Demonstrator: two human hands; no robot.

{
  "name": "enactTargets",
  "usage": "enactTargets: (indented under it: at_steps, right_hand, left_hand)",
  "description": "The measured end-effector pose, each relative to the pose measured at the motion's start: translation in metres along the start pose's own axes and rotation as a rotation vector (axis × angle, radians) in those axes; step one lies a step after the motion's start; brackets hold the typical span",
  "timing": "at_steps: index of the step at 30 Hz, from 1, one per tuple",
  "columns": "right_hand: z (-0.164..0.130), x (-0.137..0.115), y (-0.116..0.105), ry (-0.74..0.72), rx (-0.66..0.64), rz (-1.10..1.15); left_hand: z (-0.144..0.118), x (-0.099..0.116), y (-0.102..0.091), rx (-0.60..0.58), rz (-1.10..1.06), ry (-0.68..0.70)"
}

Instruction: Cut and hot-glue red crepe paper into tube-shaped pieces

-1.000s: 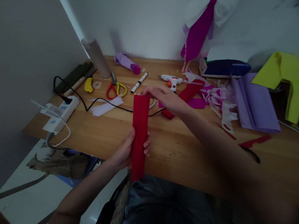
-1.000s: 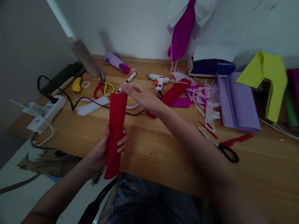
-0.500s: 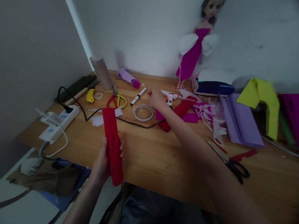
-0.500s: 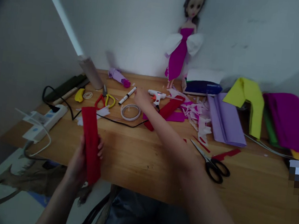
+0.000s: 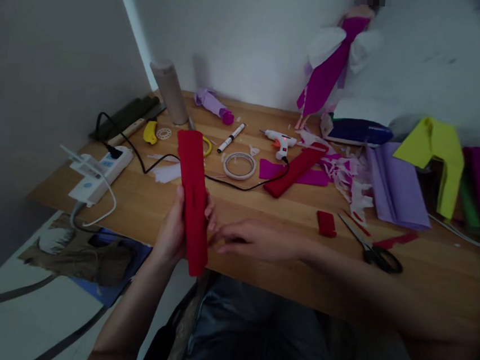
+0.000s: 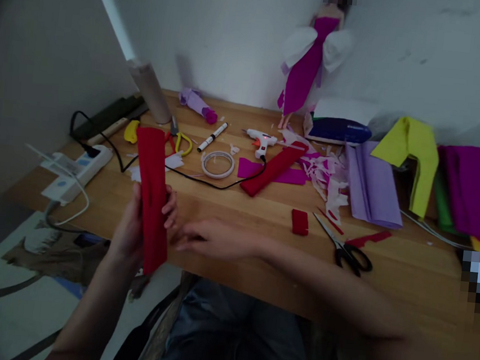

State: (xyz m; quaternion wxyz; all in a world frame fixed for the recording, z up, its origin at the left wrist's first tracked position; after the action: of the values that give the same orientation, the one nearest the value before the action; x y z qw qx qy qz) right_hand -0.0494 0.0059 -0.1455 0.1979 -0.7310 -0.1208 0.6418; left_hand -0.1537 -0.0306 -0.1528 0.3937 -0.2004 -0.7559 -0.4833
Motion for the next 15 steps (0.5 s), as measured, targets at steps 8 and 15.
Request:
enactTargets:
  at_steps: [8,15]
  right_hand:
    - [-0.081,0.068,-0.147,0.45,0.566,-0.466]
    - [-0.036,0.123,-0.236,0.72,1.034,-0.665]
  left_hand:
    - [0.006,0.007,-0.03,0.153,0.017,0.066]
    - [0.004,-0.013,-0.012,0.125,0.01,0.058]
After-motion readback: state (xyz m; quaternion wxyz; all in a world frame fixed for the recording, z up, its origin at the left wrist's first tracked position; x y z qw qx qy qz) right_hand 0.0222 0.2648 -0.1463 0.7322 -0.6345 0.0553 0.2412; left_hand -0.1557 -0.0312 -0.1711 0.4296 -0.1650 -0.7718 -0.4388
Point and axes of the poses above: each hand's wrist, its own z-axis towards the middle knuckle, its own y-axis out of the palm, x = y × z, the point moved 6 cm from there along z, towards the middle knuckle, and after that the axes turned 9 degrees about x, right-handed, at the moved point
